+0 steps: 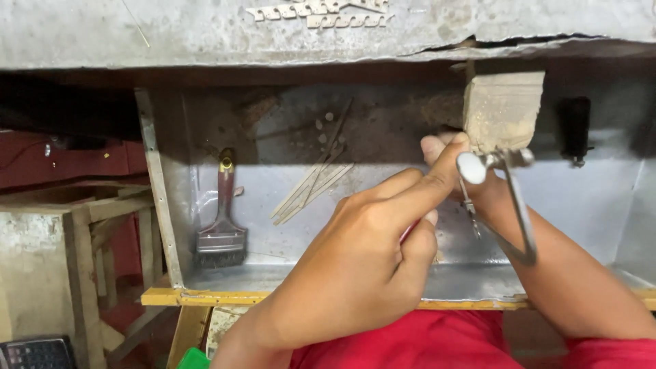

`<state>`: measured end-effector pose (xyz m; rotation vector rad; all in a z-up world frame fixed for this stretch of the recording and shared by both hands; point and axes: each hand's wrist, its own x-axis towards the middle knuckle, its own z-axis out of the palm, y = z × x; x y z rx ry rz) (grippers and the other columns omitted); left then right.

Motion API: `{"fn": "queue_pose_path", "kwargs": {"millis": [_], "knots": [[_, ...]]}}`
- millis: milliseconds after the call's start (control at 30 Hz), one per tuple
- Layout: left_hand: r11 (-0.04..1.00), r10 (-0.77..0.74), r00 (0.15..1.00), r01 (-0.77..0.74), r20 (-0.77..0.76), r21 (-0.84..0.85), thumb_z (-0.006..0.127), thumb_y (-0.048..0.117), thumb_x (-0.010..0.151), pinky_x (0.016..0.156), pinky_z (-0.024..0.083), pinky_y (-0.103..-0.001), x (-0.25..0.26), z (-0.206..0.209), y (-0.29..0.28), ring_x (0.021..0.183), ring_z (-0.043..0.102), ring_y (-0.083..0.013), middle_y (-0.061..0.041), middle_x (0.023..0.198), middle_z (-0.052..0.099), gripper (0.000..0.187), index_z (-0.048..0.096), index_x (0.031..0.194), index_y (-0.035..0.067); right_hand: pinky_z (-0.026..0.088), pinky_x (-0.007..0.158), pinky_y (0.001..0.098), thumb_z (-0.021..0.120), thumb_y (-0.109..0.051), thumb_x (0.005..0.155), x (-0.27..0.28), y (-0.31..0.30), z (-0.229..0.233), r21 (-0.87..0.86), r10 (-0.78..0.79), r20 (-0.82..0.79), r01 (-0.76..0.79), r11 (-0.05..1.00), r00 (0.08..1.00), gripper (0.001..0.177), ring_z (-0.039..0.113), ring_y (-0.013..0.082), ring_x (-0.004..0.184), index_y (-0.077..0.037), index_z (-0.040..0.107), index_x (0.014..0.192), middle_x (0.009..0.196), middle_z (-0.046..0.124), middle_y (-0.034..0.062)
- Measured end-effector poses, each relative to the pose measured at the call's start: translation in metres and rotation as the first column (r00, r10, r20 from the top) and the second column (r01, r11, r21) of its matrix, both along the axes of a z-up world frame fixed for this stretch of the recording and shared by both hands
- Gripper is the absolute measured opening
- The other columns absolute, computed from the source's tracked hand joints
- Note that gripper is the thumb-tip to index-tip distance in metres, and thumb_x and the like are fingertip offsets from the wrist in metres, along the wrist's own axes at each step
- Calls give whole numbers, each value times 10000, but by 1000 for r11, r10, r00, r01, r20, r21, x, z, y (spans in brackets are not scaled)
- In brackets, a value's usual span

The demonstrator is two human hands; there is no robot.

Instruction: A person uses a jeweler's saw to precisely cut small metal components on a metalworking bench.

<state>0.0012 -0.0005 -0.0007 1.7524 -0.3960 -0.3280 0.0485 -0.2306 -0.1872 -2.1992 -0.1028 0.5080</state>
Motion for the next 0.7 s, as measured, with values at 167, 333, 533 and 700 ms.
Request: {"fn": "queue_pose_path", "kwargs": {"millis": [167, 333, 533, 700], "knots": [[999, -36, 994, 39, -101, 36, 425, -6, 971, 817, 534, -342, -2, 0, 3, 819, 625, -223, -66, 944, 556, 597, 384, 1560, 80, 200, 522, 339, 566, -538, 871, 3, 3, -7, 83, 32, -148, -19, 996, 988, 461, 260, 103, 567, -190, 358, 651, 605, 334, -54], [1000, -9, 999, 9, -33, 0, 388, -35, 945, 793, 549, -360, -1, 2, 0, 793, 680, -259, -148, 1180, 671, 507, 470, 1442, 17, 123, 485, 312, 509, -292, 998, -16, 25, 1, 316, -18, -22, 24, 948, 1000, 505, 166, 53, 532, -221, 211, 596, 562, 207, -118], [999, -31, 994, 34, -103, 30, 403, -15, 966, 802, 525, -327, -1, 1, 1, 804, 620, -212, -68, 935, 560, 590, 391, 1551, 66, 112, 496, 274, 433, -227, 841, 13, 11, 3, 558, 68, 117, -122, 821, 991, 308, 176, 37, 569, -208, 178, 669, 625, 217, -75], [1000, 0, 1000, 0, 8, 11, 371, -28, 947, 1039, 528, -365, -1, 0, -1, 1292, 669, -357, -216, 1455, 608, 551, 403, 1496, 1, 159, 480, 295, 553, -229, 1009, 0, -5, -31, 340, -8, 2, 7, 940, 1000, 524, 212, 46, 533, -221, 233, 593, 586, 222, -111]]}}
